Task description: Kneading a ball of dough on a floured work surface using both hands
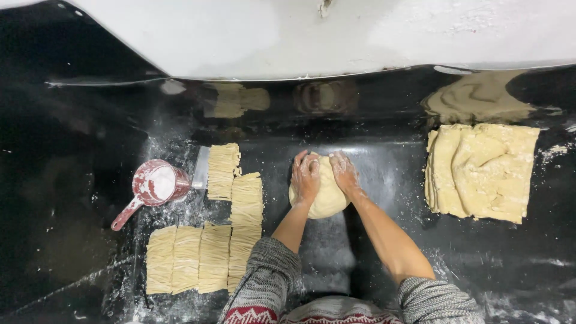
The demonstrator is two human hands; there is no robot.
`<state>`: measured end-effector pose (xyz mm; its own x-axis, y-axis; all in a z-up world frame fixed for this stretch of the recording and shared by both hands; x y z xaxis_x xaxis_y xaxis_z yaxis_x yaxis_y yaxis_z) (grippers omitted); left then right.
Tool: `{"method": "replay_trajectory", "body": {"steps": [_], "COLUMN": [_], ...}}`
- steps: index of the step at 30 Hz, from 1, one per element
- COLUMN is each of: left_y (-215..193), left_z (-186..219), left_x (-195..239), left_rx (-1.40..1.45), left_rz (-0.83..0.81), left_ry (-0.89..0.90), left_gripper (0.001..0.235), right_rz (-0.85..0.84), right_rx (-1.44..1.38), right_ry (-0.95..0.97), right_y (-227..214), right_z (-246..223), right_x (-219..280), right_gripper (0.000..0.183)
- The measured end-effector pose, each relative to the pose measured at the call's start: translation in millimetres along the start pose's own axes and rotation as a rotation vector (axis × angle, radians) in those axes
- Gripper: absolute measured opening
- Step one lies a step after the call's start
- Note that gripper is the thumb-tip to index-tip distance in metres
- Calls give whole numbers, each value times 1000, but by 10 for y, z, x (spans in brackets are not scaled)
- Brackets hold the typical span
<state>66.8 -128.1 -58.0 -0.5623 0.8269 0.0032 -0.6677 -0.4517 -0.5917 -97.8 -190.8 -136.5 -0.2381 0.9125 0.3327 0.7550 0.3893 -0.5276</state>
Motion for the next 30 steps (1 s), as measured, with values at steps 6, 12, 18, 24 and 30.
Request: {"method": "replay_trajectory", "body": {"steps": [6,12,18,24,30], "left_y": [161,55,-114,-189,-158], "left_z": [-101,337,73,203,142], "left_x": [209,846,1530,1995,1571], "left_rx": [-28,-99,45,-170,-138], "left_rz": [-211,-339,-158,-118,43], "left_ry": [99,420,481,383,679], "left_gripper": [19,40,65,114,87], "right_rz": [181,425,522,398,229], "right_rx": [68,17,-79,-1,-15], "right_ry": [-49,-193,-320,-481,-560], "right_y": [-182,-394,-496,-381,-109], "right_z": [108,508,726,603,431], "right_x": [587,1403,2408,2499,2416], "right_gripper": [49,30,25,30,95]}}
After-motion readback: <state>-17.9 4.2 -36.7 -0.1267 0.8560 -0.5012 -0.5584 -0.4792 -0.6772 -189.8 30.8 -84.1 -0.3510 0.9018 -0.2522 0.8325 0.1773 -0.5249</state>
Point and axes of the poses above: each hand's wrist, its own x-axis away from the middle knuckle, its own y-axis out of the palm, z = x × y, the point moved 10 cm from there along -x, towards the middle knuckle, and after that the axes turned 5 degrees about -y, right-handed, at the moved point
